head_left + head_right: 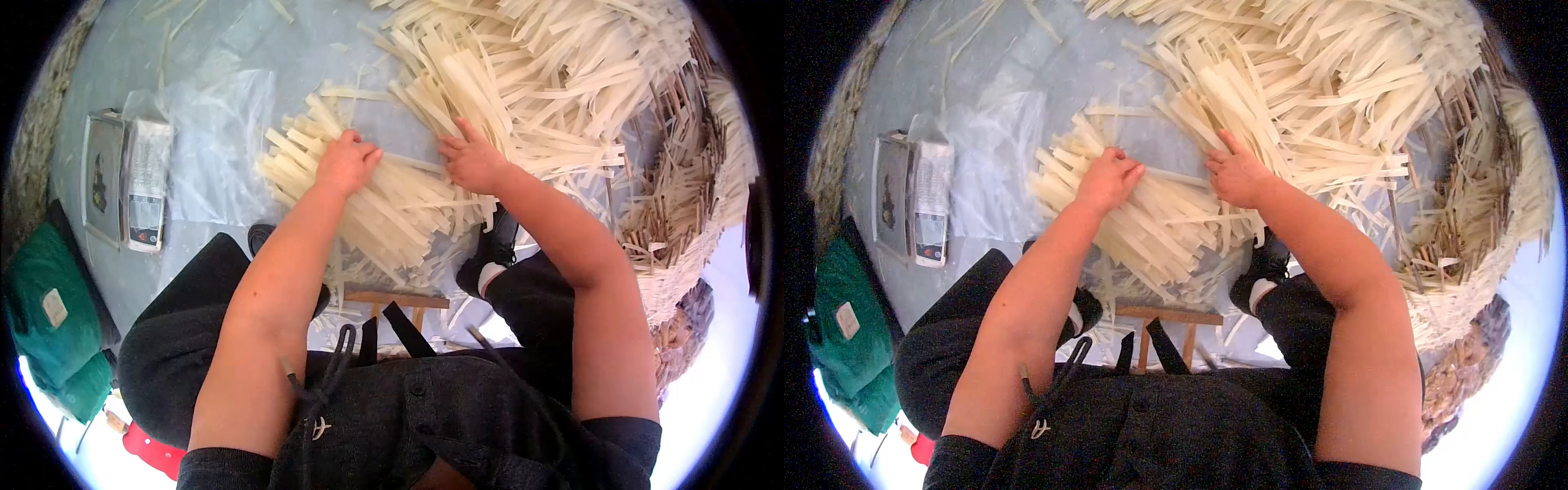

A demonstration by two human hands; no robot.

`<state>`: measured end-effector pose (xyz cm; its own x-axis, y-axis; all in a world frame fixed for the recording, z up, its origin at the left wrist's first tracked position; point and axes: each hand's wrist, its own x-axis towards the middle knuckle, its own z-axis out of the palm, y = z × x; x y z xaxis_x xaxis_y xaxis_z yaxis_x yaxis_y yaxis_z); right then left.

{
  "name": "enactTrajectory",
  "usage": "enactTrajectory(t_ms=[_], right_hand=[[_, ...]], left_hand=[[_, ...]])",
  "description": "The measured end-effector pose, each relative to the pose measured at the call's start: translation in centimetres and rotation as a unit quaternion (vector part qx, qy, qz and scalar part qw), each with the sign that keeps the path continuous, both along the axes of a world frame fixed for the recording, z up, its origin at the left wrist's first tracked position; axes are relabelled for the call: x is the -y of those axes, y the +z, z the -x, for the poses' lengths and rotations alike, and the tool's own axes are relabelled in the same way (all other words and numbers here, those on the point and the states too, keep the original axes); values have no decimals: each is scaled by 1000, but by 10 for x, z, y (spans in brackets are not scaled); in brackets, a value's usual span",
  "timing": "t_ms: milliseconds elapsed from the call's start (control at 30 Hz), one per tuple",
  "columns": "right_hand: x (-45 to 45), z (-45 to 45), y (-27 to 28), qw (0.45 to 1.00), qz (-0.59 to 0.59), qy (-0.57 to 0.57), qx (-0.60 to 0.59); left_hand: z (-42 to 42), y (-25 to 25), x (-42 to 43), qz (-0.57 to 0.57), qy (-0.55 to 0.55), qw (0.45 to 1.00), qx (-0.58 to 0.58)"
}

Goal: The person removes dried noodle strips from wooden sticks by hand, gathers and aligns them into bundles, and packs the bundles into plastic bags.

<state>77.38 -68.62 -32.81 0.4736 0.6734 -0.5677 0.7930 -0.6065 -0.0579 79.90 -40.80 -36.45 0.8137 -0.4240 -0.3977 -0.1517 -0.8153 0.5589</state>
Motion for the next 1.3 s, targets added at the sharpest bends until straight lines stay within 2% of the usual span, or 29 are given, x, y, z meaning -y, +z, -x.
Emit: enactTrajectory(t_ms=[33, 100, 133, 200, 333, 400, 433, 533, 567, 633, 667, 733, 767, 800, 833, 867, 900, 933, 967, 1000, 1033, 1067, 1100, 1167, 1200, 1233, 1267, 1300], right_hand=[[2, -4, 8, 1000, 3, 2, -1], [2, -10, 20, 992, 107, 21, -68], [10, -9, 15, 992, 106, 21, -69], [33, -5, 2, 999, 34, 32, 11], [33, -2, 10, 999, 22, 27, 7], [13, 0, 9, 998, -34, -51, 0], [-2, -1, 10, 998, -36, -50, 1], [-43, -6, 2, 973, -72, -218, 16], [-56, -13, 6, 973, -73, -218, 15], [-78, -27, 13, 970, 99, -220, -39], [-83, -28, 9, 970, 97, -221, -42], [-96, -28, -2, 951, -89, -297, -19], [-101, -29, -13, 950, -94, -296, -19], [-107, -29, -23, 907, -189, -377, -19], [-111, -29, -33, 847, -282, -450, -19], [-115, -29, -40, 846, -289, -447, -20], [-120, -30, -46, 818, -280, -500, -49], [-127, -33, -48, 787, -271, -549, -79], [-133, -34, -42, 785, -282, -545, -80], [-137, -33, -36, 798, -237, -543, -107], [-142, -29, -31, 809, -191, -541, -132], [-147, -23, -26, 806, -198, -542, -133], [-150, -18, -22, 812, -178, -532, -159], [-153, -7, -15, 820, -157, -521, -180], [-155, 2, -11, 837, -146, -500, -168], [-155, 6, -10, 853, -133, -479, -156], [-155, 10, -10, 855, -129, -477, -157], [-156, 14, -10, 845, -136, -490, -165]], left_hand=[[0, -1, 0, 7, 10, 1000, -9], [-1, -3, -2, 13, 18, 1000, -19], [-1, -6, -4, 6, 6, 1000, -17], [-1, -12, -8, -1, -6, 1000, -15], [-3, -11, -6, -7, -10, 1000, -14], [-7, -6, -4, -27, -17, 999, -19], [-8, -3, -1, -32, -22, 999, -21], [-11, 4, 2, -49, -37, 998, -23], [-11, 4, 3, -60, -47, 997, -25], [-14, 8, 5, -52, -49, 997, -15], [-16, 11, 6, -45, -51, 998, -5], [-38, 31, 9, -61, -68, 995, -50], [-48, 44, 10, -71, -84, 990, -92], [-49, 54, 7, -76, -84, 989, -91], [-46, 64, 3, -70, -7, 996, -58], [-42, 72, -2, -66, 71, 995, -23], [-33, 60, -13, -88, 66, 987, -117], [-22, 48, -25, -111, 62, 969, -210], [-11, 57, -32, -140, 40, 938, -316], [3, 66, -38, -167, 18, 893, -418], [16, 64, -48, -168, 80, 868, -460], [29, 63, -56, -167, 140, 837, -501], [39, 61, -64, -172, 140, 838, -498], [54, 61, -70, -70, 263, 819, -506], [64, 51, -72, -68, 262, 820, -505], [75, 36, -73, 119, 389, 762, -504], [82, 30, -71, 298, 498, 659, -479], [87, 23, -70, 300, 501, 654, -480]])
